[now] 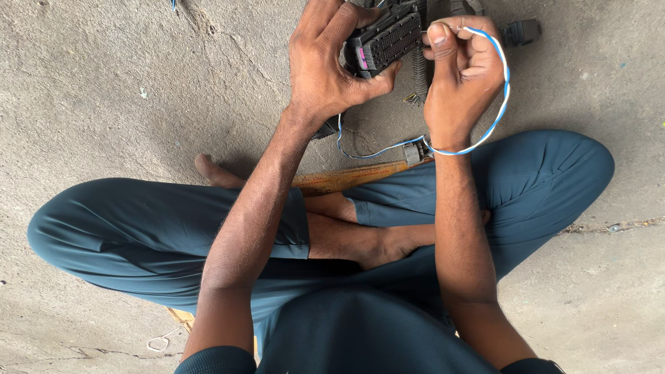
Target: The person sits on the floor and works on an automotive wiring harness, inserting twisted blue-and-white wires one at a time into the terminals of a black connector, holding the connector in one hand while guiding each wire with the other. A multimeter, screwdriver, and other connectors lie on the floor nearby.
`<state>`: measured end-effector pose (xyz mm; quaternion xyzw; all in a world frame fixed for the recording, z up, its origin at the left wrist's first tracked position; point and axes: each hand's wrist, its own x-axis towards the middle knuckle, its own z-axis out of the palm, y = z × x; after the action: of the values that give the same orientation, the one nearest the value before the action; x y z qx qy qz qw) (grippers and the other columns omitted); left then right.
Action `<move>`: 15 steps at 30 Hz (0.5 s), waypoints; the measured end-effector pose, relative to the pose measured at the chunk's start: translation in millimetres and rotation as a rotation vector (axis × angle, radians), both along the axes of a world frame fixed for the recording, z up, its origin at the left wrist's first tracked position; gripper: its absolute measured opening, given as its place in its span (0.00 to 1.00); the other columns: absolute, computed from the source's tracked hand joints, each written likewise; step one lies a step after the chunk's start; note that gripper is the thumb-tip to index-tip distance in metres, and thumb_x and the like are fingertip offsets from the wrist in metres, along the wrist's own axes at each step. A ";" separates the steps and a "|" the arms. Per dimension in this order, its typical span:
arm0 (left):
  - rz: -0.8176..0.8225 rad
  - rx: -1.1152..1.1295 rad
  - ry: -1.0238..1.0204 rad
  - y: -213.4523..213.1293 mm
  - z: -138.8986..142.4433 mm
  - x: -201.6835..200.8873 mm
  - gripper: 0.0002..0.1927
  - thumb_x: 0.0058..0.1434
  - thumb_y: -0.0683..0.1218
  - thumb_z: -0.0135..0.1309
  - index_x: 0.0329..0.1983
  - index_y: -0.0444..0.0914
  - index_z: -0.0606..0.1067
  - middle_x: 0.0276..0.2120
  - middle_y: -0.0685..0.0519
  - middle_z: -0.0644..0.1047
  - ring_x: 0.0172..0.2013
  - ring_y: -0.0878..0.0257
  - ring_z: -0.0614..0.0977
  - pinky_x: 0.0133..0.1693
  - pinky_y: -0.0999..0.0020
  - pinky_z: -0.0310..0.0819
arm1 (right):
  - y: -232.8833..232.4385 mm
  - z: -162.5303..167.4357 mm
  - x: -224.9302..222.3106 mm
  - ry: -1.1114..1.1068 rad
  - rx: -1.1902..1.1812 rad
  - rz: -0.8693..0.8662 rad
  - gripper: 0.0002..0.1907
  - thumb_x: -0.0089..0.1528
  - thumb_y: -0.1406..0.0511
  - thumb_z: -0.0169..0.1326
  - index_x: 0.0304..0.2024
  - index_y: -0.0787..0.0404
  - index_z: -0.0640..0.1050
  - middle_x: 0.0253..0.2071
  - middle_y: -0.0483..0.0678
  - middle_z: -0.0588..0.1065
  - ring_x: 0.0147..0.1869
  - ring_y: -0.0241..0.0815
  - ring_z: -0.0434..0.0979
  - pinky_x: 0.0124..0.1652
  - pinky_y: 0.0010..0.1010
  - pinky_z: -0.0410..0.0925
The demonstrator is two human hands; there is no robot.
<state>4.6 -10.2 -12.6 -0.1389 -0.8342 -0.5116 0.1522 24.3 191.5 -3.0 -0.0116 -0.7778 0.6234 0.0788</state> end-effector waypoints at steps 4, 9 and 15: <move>-0.011 0.000 -0.021 0.3 -1.0 1.3 0.28 0.52 0.53 0.76 0.50 0.39 0.76 0.44 0.51 0.75 0.47 0.55 0.81 0.49 0.58 0.80 | 1.4 -2.1 0.7 0.011 0.013 -0.004 0.09 0.77 0.67 0.59 0.49 0.66 0.73 0.43 0.47 0.78 0.45 0.34 0.82 0.44 0.25 0.78; -0.018 0.016 -0.024 0.5 -1.5 2.2 0.28 0.52 0.52 0.77 0.50 0.40 0.77 0.44 0.51 0.75 0.47 0.54 0.81 0.48 0.58 0.80 | -0.3 -0.8 -0.3 0.029 0.035 0.013 0.08 0.77 0.67 0.60 0.49 0.66 0.74 0.45 0.47 0.79 0.46 0.33 0.81 0.44 0.25 0.78; -0.010 0.000 -0.042 0.5 0.1 4.1 0.28 0.50 0.52 0.77 0.49 0.40 0.77 0.43 0.50 0.75 0.47 0.51 0.80 0.49 0.56 0.78 | 2.5 8.3 3.0 0.004 0.189 0.054 0.07 0.78 0.67 0.60 0.50 0.66 0.77 0.47 0.46 0.77 0.46 0.30 0.78 0.46 0.21 0.76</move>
<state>8.7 -9.7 -12.5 -0.1324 -0.8364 -0.5152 0.1321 27.3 194.1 5.3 0.0179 -0.8330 0.5493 0.0644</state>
